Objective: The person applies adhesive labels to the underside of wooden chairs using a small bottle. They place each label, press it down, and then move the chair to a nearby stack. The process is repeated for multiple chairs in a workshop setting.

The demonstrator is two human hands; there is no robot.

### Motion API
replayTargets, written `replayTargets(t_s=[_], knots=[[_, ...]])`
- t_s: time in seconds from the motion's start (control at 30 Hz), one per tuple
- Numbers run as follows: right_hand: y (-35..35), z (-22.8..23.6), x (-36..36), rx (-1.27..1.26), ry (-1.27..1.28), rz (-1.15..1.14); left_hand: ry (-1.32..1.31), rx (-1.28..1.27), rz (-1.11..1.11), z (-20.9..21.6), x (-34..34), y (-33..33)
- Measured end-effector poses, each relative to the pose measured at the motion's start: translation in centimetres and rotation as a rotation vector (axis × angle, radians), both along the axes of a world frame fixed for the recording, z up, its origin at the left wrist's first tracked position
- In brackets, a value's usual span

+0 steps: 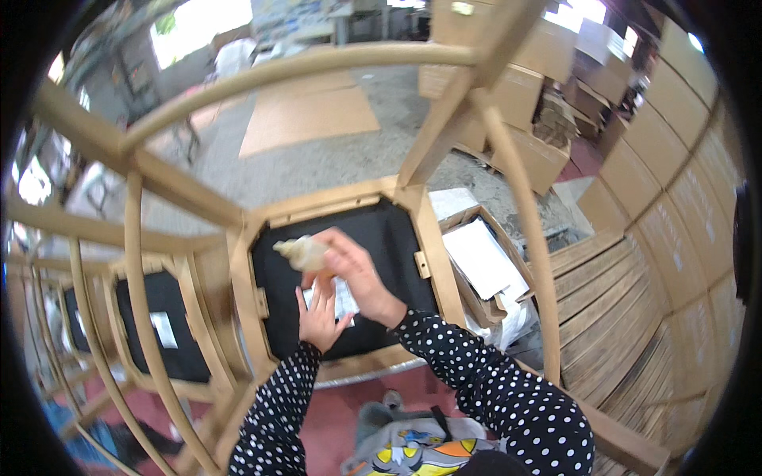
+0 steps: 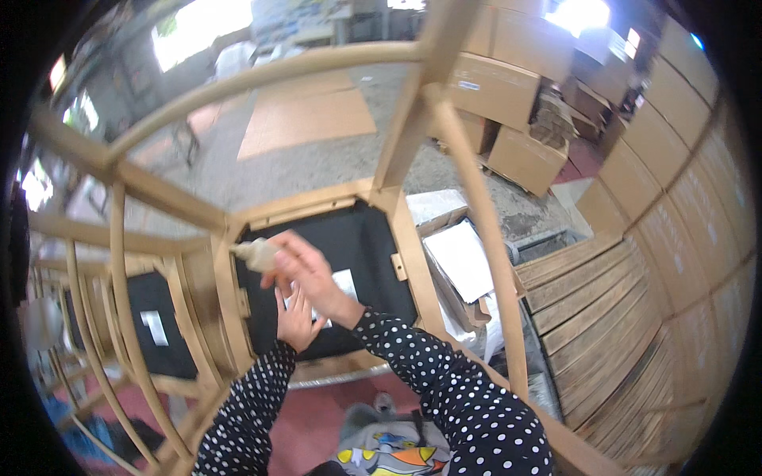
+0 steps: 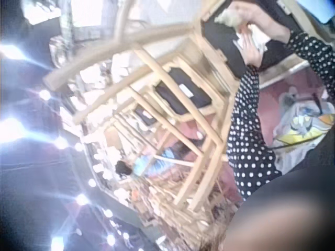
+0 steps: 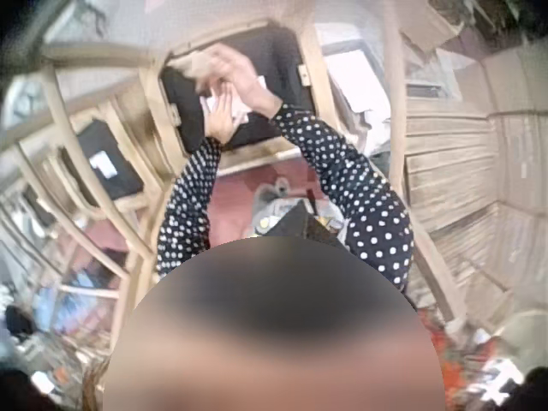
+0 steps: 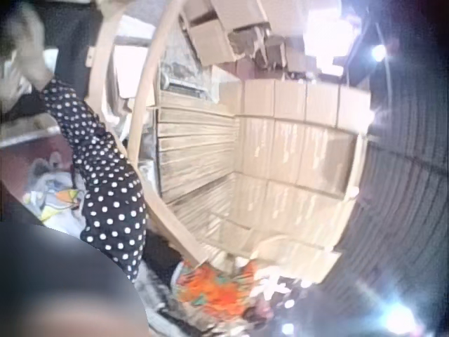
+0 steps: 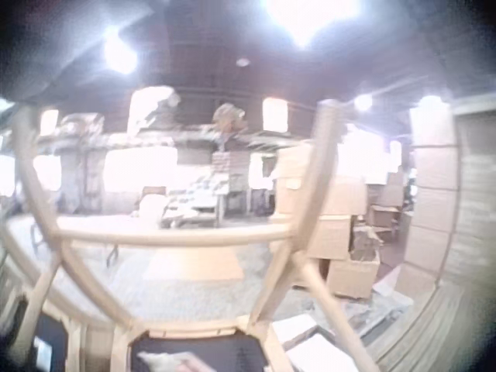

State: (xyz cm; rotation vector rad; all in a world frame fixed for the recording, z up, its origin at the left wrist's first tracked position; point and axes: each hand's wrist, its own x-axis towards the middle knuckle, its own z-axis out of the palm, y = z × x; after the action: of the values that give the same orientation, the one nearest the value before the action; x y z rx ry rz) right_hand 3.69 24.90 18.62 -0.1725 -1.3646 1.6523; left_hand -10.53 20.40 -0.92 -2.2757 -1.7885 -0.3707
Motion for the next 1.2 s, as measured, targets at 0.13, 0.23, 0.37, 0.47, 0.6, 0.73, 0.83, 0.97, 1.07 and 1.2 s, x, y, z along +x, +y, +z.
replayTargets(t_s=[0.13,0.23,0.37,0.47,0.6,0.73,0.83,0.97,1.07,1.2], knots=[[-2.1,5.7,-1.1,0.136,0.145,0.090,0.096,-0.070,0.014,0.1,-2.0,0.5],[-4.2,10.5,-0.9,0.141,0.235,0.091,-0.003,-0.139,-0.042,-0.1,-2.1,0.9],[-5.8,16.2,-1.5,0.114,0.364,0.003,0.289,-0.409,0.134,0.6,-1.2,1.6],[-7.7,20.0,-1.7,0.112,0.404,-0.066,0.286,-0.463,0.153,2.2,-0.5,1.8],[-11.9,24.2,-1.1,0.206,0.339,-0.088,0.033,-0.409,0.048,4.2,0.2,0.6],[-18.7,24.7,2.0,0.247,0.222,-0.163,-0.041,-0.377,0.036,3.9,0.5,-1.4],[-25.0,23.2,5.5,0.212,0.134,-0.237,-0.006,-0.373,0.011,1.5,0.0,-2.1],[-33.1,20.6,10.7,0.133,0.040,-0.316,0.139,-0.439,0.021,-3.2,-4.2,0.4],[-38.6,18.1,14.7,-0.085,0.043,-0.325,0.298,-0.493,0.029,-5.6,-7.1,5.3],[-43.5,12.0,22.0,-0.169,0.112,-0.174,0.554,-0.568,-0.060,-2.4,-6.6,10.5]])
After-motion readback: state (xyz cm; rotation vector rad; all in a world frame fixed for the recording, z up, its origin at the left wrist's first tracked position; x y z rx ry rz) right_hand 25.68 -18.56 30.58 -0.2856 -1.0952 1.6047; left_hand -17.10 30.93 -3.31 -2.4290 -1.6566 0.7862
